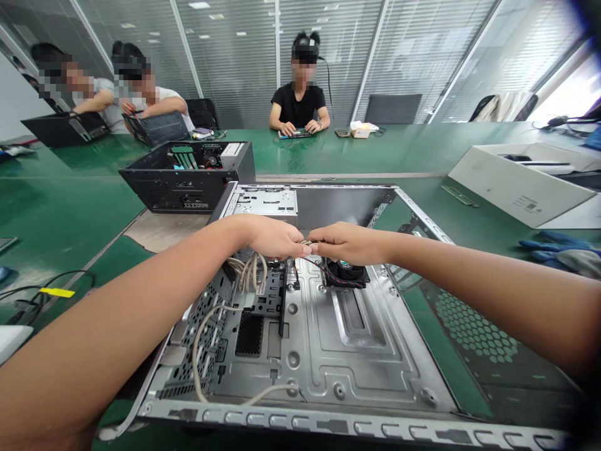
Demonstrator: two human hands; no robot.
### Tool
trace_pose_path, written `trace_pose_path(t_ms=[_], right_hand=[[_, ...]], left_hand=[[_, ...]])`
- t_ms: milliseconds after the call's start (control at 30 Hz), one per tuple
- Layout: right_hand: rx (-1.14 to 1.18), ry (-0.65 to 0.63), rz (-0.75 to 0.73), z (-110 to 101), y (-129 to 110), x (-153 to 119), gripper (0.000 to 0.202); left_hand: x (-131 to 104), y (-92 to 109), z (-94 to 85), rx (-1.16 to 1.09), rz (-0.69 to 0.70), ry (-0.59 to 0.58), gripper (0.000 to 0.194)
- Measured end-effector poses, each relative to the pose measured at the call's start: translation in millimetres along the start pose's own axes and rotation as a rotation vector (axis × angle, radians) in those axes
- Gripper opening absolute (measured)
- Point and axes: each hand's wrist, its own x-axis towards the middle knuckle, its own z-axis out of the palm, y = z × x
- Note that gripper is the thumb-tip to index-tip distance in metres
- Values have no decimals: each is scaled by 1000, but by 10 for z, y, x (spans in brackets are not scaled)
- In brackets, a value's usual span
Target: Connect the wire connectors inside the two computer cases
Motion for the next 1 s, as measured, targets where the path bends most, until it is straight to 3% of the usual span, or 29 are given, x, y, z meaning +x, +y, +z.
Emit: trace_pose_path(t_ms=[167,533,800,1000], right_hand=[[-6,2,-6,-2,-5,1,36],[174,-74,20,-27,-24,-29,38],[-210,171,-73,9,-23,-31,24],[-276,167,-36,-7,-65,-62,23]], left_hand=[[7,1,21,-139,-25,-14,35],[27,-34,19,-50,25,27,30],[10,-7,-1,-55,-4,35,34],[12,-8,15,-104,-16,20,32]])
